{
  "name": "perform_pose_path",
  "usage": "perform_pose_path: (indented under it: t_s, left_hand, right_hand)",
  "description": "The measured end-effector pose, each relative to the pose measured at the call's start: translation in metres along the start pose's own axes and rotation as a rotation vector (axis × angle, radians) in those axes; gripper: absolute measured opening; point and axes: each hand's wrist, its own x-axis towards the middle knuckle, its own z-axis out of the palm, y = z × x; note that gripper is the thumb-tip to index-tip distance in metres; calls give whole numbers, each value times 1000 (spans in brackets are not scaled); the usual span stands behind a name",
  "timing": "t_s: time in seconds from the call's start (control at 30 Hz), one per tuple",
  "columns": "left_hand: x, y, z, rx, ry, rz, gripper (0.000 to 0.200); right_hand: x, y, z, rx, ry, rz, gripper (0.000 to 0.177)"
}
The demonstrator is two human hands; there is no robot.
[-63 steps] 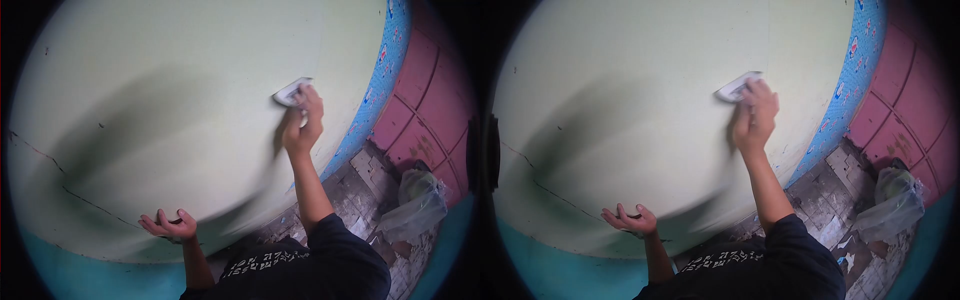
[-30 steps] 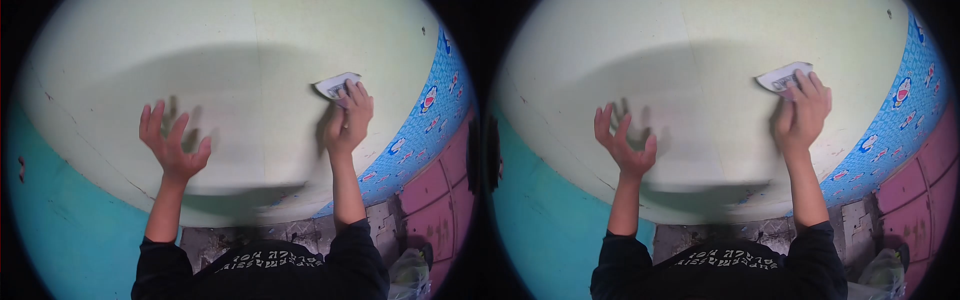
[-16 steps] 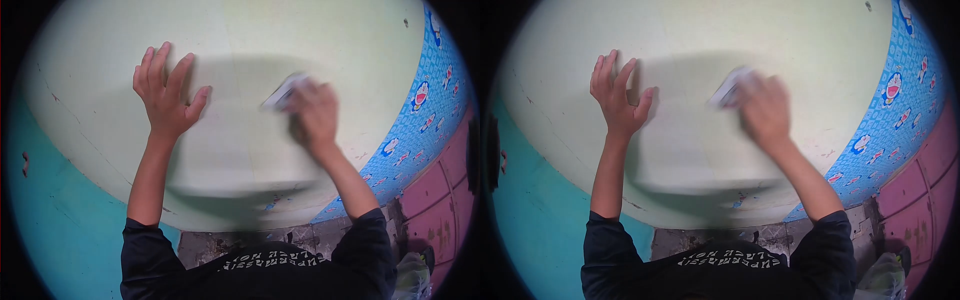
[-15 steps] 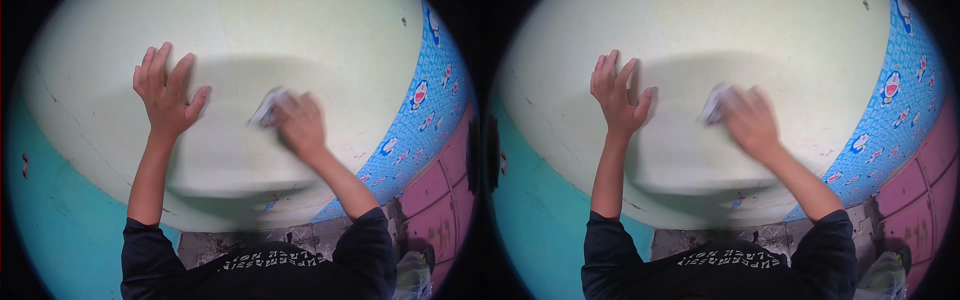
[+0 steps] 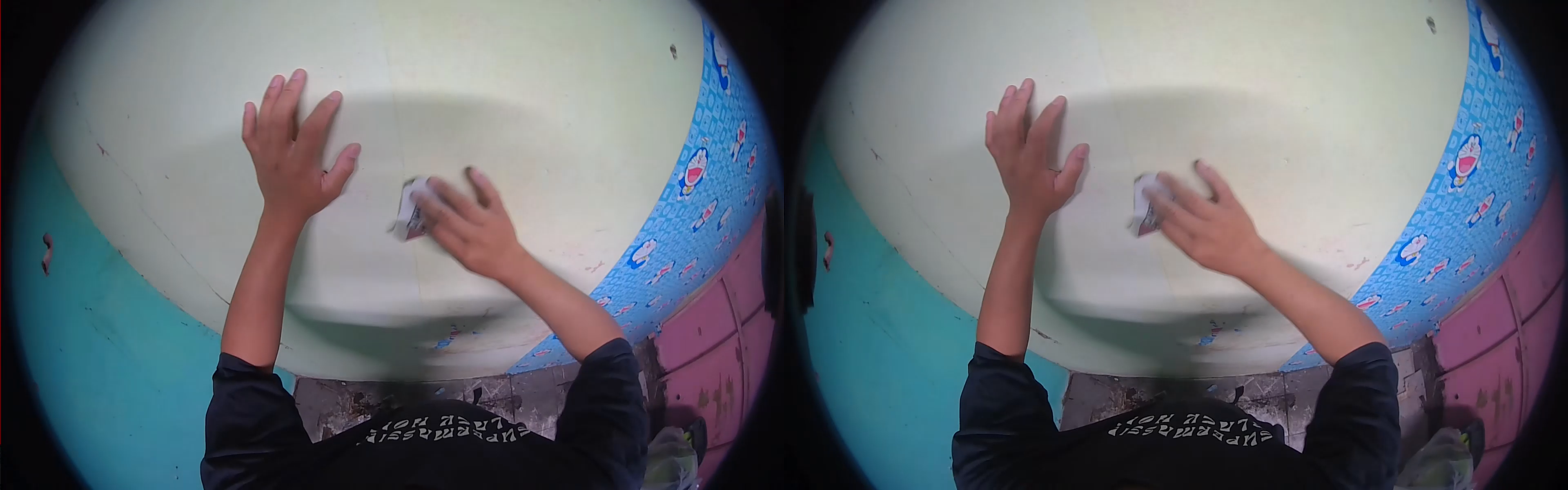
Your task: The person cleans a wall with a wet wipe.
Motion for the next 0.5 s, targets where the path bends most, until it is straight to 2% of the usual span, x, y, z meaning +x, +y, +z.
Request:
perform_pose_path:
  t_s: [0.03, 0.13, 0.23, 0.27, 0.33, 0.43, 0.5]
  left_hand:
    - [-2, -1, -1, -4, -11, 4, 59]
    - [-8, -8, -6, -10, -60, 17, 56]
    - [-18, -36, -25, 87, -126, 110, 57]
    - [-21, -50, -31, 105, -97, 57, 58]
    - [-26, -78, -42, 140, -37, -39, 60]
    - [-41, -109, -59, 127, -40, -158, 62]
    - [-52, -108, -67, 136, -77, -157, 63]
  right_hand:
    - [8, 10, -4, -15, 13, -13, 15]
    - [49, 51, -32, -181, 159, 178, 20]
    - [58, 54, -32, -82, 112, 77, 23]
    - [47, 46, -25, -22, -48, -79, 25]
    - [32, 21, -18, 35, -232, -392, 20]
    - [46, 36, -19, 55, -130, -386, 18]
    - [75, 72, -36, -56, -30, -224, 21]
